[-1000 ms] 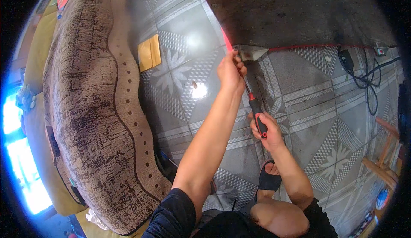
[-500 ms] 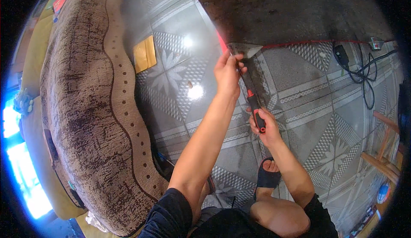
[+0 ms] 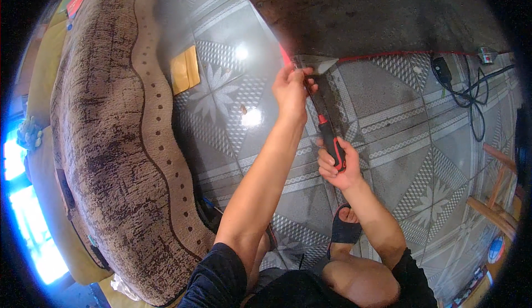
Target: The person uses a screwdriver to tighten or remove a screw on a red metal frame. They also use their hands to position a red plastic strip along the edge of the frame to ensure proper alignment.
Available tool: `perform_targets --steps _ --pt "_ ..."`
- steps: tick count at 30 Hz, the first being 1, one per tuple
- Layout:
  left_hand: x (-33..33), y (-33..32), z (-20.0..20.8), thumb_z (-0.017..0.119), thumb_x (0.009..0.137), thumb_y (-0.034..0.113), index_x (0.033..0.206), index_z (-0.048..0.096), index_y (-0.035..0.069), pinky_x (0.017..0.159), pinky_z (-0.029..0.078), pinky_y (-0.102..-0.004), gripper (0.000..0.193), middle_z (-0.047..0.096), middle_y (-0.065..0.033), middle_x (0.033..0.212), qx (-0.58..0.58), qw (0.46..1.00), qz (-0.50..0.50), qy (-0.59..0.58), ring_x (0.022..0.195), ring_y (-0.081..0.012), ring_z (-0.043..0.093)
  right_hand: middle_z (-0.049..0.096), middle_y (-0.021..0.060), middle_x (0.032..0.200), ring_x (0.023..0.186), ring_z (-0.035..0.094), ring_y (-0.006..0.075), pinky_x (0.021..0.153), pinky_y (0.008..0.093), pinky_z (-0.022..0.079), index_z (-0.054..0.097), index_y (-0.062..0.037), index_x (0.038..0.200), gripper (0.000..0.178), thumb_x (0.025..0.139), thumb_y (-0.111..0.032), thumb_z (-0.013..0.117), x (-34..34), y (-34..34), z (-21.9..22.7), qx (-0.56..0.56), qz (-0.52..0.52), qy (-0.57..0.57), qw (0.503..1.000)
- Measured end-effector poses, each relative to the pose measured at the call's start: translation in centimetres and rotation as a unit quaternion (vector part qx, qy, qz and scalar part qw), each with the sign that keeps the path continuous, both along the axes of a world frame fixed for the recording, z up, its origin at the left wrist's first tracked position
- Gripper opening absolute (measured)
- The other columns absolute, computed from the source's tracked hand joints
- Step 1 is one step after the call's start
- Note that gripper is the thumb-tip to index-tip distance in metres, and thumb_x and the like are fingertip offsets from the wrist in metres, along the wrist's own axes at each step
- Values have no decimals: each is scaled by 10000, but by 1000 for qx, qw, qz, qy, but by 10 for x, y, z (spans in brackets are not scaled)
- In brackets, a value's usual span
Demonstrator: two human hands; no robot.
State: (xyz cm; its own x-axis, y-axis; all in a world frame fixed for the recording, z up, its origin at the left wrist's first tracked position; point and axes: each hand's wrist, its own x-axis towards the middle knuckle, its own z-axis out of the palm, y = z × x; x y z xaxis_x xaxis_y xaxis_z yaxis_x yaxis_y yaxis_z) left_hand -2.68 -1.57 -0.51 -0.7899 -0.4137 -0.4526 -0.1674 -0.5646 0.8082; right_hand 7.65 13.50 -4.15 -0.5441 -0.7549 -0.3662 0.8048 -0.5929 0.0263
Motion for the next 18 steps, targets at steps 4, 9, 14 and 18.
perform_targets --steps 4,9,14,18 --pt "-12 -10 0 497 860 101 1001 483 5 530 502 -284 172 593 -83 813 -92 994 -39 -39 613 -148 549 487 38 607 423 394 97 403 220 300 484 15 1014 382 871 -335 427 4 -4 4 -13 5 -8 1000" --pt "-17 4 0 510 861 119 865 513 0 515 505 -277 119 582 -74 743 -71 996 26 -53 575 -144 544 490 -2 594 494 417 81 442 225 328 584 -18 848 187 820 -203 574 4 -8 18 462 -29 240 854" --pt "-19 6 -3 507 857 98 819 514 8 499 500 -269 99 559 -68 685 -7 992 125 -21 550 -144 538 462 -10 601 537 390 91 479 239 334 575 28 910 226 798 -168 594 13 -28 32 635 -93 372 670" --pt "-21 11 0 527 824 79 780 525 30 389 325 -210 66 544 -56 648 -39 989 133 -55 481 -98 455 481 28 628 477 405 93 438 230 332 522 -7 1045 307 844 -238 541 10 -24 28 448 -59 222 864"
